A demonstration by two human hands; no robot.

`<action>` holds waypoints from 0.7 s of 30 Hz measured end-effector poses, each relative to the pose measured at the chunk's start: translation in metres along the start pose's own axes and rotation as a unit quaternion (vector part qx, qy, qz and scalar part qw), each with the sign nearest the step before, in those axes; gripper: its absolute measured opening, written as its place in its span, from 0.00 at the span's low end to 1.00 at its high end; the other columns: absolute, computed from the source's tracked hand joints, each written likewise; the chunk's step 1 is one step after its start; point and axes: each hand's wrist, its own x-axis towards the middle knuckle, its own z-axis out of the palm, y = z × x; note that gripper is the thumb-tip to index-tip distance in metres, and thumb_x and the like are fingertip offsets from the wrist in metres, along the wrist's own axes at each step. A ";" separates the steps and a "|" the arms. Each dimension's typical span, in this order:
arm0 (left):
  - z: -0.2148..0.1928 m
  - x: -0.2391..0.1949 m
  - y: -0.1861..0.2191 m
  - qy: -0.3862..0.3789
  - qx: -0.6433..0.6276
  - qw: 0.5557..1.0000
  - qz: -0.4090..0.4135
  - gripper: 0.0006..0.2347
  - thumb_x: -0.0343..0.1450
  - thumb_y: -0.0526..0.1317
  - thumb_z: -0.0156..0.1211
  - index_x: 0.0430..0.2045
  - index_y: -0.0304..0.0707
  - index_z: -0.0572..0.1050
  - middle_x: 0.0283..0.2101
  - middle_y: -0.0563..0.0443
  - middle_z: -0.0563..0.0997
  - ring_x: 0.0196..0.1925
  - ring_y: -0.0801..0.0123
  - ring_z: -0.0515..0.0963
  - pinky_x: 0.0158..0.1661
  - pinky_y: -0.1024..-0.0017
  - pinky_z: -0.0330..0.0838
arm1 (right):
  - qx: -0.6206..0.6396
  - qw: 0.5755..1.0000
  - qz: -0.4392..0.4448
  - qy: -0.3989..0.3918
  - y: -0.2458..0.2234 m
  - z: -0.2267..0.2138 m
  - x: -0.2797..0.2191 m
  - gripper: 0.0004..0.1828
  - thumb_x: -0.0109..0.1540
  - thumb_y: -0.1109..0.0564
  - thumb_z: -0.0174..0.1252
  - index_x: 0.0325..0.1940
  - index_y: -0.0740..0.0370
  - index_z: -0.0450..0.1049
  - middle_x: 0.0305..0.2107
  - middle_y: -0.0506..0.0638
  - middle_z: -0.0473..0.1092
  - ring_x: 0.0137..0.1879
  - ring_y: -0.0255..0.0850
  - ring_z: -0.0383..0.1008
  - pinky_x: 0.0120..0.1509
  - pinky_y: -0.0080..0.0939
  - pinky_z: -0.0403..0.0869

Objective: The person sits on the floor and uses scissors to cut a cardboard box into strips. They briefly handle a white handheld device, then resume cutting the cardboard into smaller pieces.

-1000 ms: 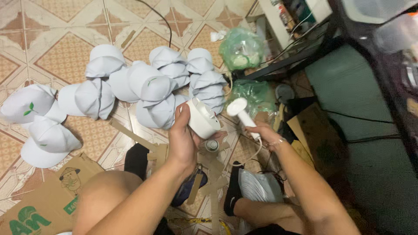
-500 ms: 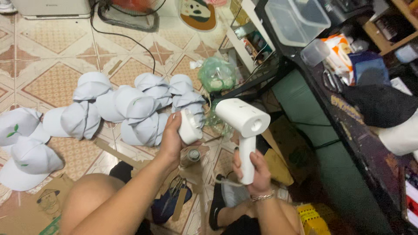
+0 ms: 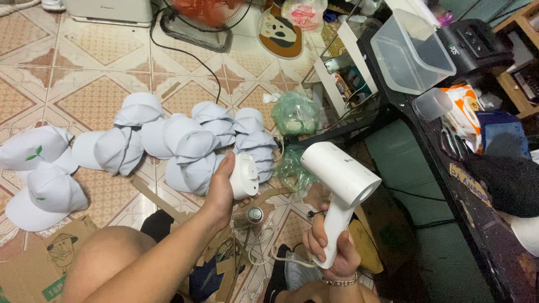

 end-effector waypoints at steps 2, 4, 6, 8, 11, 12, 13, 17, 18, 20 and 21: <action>0.003 -0.003 0.000 -0.016 0.003 1.000 -0.012 0.20 0.76 0.57 0.38 0.43 0.42 0.70 0.27 0.49 0.79 0.21 0.63 0.79 0.17 0.70 0.64 | -0.006 1.000 -0.001 0.013 0.001 0.000 -0.002 0.34 0.68 0.42 0.58 0.67 0.69 0.57 0.24 0.47 0.61 0.20 0.32 0.60 0.31 0.36 0.61; 0.006 -0.007 -0.002 -0.042 0.009 0.999 -0.013 0.19 0.75 0.57 0.38 0.44 0.43 0.70 0.27 0.49 0.79 0.20 0.63 0.78 0.17 0.70 0.64 | 0.023 1.000 -0.004 0.009 0.002 -0.002 -0.004 0.34 0.68 0.43 0.58 0.67 0.69 0.57 0.24 0.47 0.61 0.19 0.32 0.59 0.30 0.36 0.61; 0.008 -0.009 -0.003 -0.054 0.006 0.998 -0.011 0.18 0.75 0.56 0.39 0.44 0.43 0.70 0.27 0.49 0.78 0.21 0.63 0.79 0.17 0.71 0.65 | 0.045 0.999 -0.001 0.003 0.000 -0.005 -0.007 0.34 0.69 0.43 0.57 0.68 0.70 0.57 0.24 0.47 0.61 0.18 0.32 0.59 0.30 0.37 0.61; 0.008 -0.008 -0.003 -0.049 -0.007 0.999 -0.008 0.17 0.76 0.56 0.40 0.44 0.44 0.69 0.28 0.49 0.78 0.22 0.64 0.79 0.18 0.71 0.66 | 0.060 0.998 0.010 -0.003 -0.002 -0.008 -0.011 0.35 0.69 0.43 0.57 0.68 0.71 0.57 0.24 0.47 0.62 0.18 0.32 0.59 0.31 0.37 0.61; 0.008 -0.003 -0.001 -0.037 -0.011 0.995 0.092 0.14 0.76 0.53 0.43 0.48 0.47 0.66 0.31 0.49 0.78 0.27 0.66 0.79 0.20 0.70 0.68 | 0.066 0.997 0.032 -0.033 -0.005 -0.011 -0.015 0.34 0.70 0.44 0.57 0.67 0.73 0.58 0.24 0.48 0.63 0.18 0.33 0.60 0.32 0.38 0.62; 0.008 -0.001 -0.001 -0.028 -0.001 0.995 0.098 0.15 0.76 0.53 0.43 0.49 0.46 0.66 0.32 0.50 0.78 0.27 0.67 0.79 0.20 0.70 0.69 | 0.071 0.995 0.045 -0.052 -0.006 -0.011 -0.016 0.34 0.69 0.44 0.57 0.67 0.73 0.58 0.24 0.49 0.64 0.18 0.33 0.60 0.32 0.38 0.63; 0.008 0.001 0.000 -0.019 0.009 0.994 0.103 0.15 0.76 0.53 0.43 0.50 0.46 0.67 0.33 0.51 0.77 0.27 0.68 0.79 0.21 0.71 0.70 | 0.075 0.993 0.059 -0.070 -0.006 -0.012 -0.016 0.34 0.69 0.45 0.57 0.67 0.74 0.57 0.24 0.49 0.64 0.18 0.33 0.61 0.33 0.38 0.64; 0.007 0.004 0.000 -0.030 -0.012 0.994 0.108 0.16 0.76 0.51 0.44 0.54 0.47 0.67 0.37 0.53 0.77 0.32 0.72 0.79 0.28 0.74 0.75 | 0.099 0.986 0.102 -0.083 -0.002 -0.010 -0.018 0.36 0.67 0.46 0.58 0.67 0.76 0.56 0.24 0.51 0.65 0.18 0.33 0.62 0.30 0.34 0.67; 0.006 0.003 0.000 -0.046 0.001 0.992 0.121 0.16 0.77 0.51 0.44 0.53 0.46 0.68 0.36 0.53 0.77 0.32 0.73 0.78 0.27 0.74 0.73 | 0.092 0.986 0.107 -0.086 -0.001 -0.010 -0.018 0.36 0.67 0.46 0.58 0.66 0.76 0.56 0.24 0.51 0.65 0.18 0.34 0.62 0.32 0.35 0.67; 0.006 0.000 -0.001 -0.080 0.026 0.986 0.146 0.15 0.78 0.51 0.44 0.51 0.43 0.69 0.35 0.53 0.75 0.31 0.73 0.75 0.25 0.75 0.70 | 0.079 0.986 0.118 -0.091 0.000 -0.010 -0.018 0.35 0.67 0.46 0.58 0.65 0.76 0.56 0.24 0.51 0.66 0.17 0.34 0.63 0.34 0.37 0.66; 0.006 -0.001 0.000 -0.089 0.031 0.985 0.142 0.15 0.78 0.51 0.43 0.51 0.43 0.69 0.34 0.53 0.75 0.30 0.73 0.75 0.24 0.74 0.69 | 0.088 0.985 0.119 -0.093 0.000 -0.010 -0.017 0.35 0.67 0.46 0.58 0.65 0.76 0.56 0.24 0.52 0.66 0.17 0.34 0.63 0.32 0.36 0.66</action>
